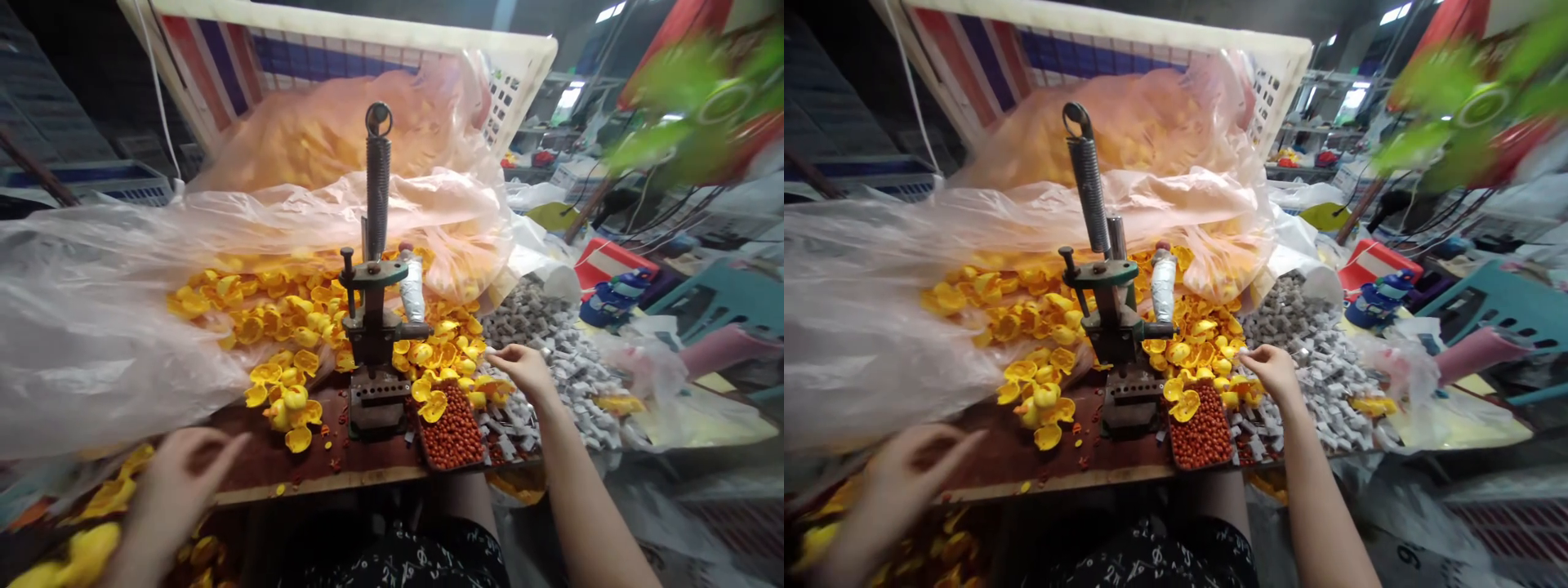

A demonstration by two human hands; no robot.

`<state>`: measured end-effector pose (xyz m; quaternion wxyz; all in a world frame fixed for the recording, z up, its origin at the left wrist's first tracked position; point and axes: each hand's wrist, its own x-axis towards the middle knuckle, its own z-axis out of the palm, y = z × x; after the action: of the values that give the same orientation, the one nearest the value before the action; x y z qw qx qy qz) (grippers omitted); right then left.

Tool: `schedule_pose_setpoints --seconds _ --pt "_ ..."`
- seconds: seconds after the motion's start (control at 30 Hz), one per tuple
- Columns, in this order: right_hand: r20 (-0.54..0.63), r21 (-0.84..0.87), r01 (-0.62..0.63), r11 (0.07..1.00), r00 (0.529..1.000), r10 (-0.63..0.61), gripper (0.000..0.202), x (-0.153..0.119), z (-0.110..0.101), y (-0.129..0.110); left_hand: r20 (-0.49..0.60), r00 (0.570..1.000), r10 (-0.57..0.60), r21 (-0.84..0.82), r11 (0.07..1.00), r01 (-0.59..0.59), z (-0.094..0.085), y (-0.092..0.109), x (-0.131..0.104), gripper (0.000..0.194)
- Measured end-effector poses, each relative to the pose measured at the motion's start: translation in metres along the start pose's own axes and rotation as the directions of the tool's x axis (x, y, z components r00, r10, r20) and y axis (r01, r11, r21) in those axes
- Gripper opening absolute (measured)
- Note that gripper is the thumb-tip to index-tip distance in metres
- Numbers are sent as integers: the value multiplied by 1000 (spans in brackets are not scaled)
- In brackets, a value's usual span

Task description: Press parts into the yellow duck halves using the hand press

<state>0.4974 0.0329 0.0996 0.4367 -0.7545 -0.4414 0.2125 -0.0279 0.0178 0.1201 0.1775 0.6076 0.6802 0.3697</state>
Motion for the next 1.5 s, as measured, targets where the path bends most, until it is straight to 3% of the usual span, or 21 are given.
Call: schedule_pose_setpoints --seconds 0.07,0.1,0.17,0.23,0.37,0.43,0.53,0.6,0.67,0.73,0.8,0.9,1.03,1.13,1.2,1.3,1.33,1.37,1.47,1.5 --pt "26 152 -3 988 1000 0 39 -14 15 -14 165 986 5 69 997 -17 47 10 -9 46" --pt "28 238 -1 971 1000 -6 42 -22 23 -22 173 985 -19 108 994 1 70 13 -13 48" --pt "50 372 13 928 998 -34 48 -38 38 -35 116 993 -26 129 992 11 104 13 -19 43" --pt "152 419 18 908 984 -90 49 -57 52 -46 47 999 9 91 996 -13 118 8 -22 35" --pt "364 369 153 917 884 -294 16 -100 85 -63 -19 996 88 -83 993 -89 111 9 -22 24" --pt "354 357 303 884 832 -428 10 -120 104 -72 21 995 101 -203 975 -94 104 20 -22 19" --pt "284 371 520 769 725 -627 19 -142 129 -81 153 982 108 -419 907 -34 96 42 -24 16" --pt "259 360 637 681 634 -729 21 -150 138 -83 274 957 89 -567 820 86 93 55 -24 15" --pt "269 303 735 606 544 -795 22 -153 142 -82 422 905 64 -665 700 261 90 65 -23 16" --pt "300 230 807 544 473 -828 22 -154 142 -80 547 835 50 -684 601 413 87 72 -20 17" --pt "322 170 847 503 435 -841 24 -155 140 -78 640 768 31 -643 569 513 86 79 -16 18" --pt "304 103 860 500 452 -839 20 -159 138 -77 718 696 -14 -577 546 607 87 91 -12 19" --pt "264 101 845 525 486 -833 18 -166 140 -76 755 656 -28 -571 464 677 88 105 -9 20" --pt "205 195 760 620 586 -784 22 -169 142 -77 798 602 -24 -565 315 762 88 105 -7 22" --pt "223 281 692 665 627 -747 26 -167 140 -78 838 546 -15 -534 186 825 89 99 -7 25" --pt "377 463 547 698 591 -713 26 -159 134 -77 887 461 -21 -458 87 885 95 90 -13 33" --pt "419 504 490 711 582 -697 26 -157 133 -77 884 466 -32 -461 97 882 97 88 -16 37" --pt "438 517 452 727 590 -678 26 -155 131 -76 862 505 -44 -496 132 858 100 88 -21 42" --pt "354 422 468 777 703 -616 29 -151 129 -75 706 708 4 -655 385 651 107 90 -35 59" --pt "328 393 476 787 727 -603 31 -150 128 -75 658 752 43 -672 484 561 110 91 -40 61"
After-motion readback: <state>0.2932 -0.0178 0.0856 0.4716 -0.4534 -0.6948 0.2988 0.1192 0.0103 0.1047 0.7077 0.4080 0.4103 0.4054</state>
